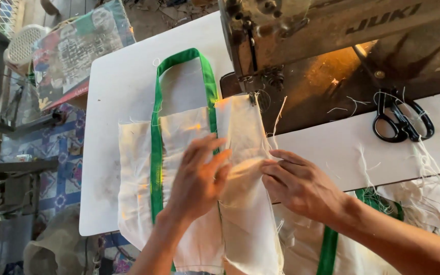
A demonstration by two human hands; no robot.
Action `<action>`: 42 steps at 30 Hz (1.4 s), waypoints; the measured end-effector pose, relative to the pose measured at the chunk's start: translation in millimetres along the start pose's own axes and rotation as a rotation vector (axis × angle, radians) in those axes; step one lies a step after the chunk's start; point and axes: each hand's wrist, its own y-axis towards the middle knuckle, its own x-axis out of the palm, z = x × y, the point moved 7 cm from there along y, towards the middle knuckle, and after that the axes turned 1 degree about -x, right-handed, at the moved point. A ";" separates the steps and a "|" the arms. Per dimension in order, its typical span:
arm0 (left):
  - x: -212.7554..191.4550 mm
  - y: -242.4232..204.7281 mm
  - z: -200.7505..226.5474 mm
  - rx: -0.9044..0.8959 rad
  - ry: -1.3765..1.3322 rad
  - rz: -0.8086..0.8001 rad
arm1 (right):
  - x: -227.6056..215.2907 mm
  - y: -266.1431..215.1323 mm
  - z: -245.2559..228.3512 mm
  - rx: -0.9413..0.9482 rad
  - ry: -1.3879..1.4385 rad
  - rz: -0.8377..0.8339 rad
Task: Sewing green straps onto a white fabric bag using an industrial sewing machine and trimming threads with scissors.
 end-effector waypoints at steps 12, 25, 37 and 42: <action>36.6 69.0 46.6 0.306 -0.089 -0.110 | -2.7 1.5 2.2 -0.006 0.057 -0.155; 5.8 30.3 -6.7 -0.034 -0.175 -0.219 | 12.9 -18.9 -1.6 0.151 -0.072 -0.169; 5.4 49.1 9.7 0.157 -0.249 -0.252 | 9.2 -13.3 1.6 0.158 0.057 -0.189; 4.6 50.5 8.6 0.064 -0.336 -0.323 | 4.5 -7.5 8.1 0.135 0.092 -0.167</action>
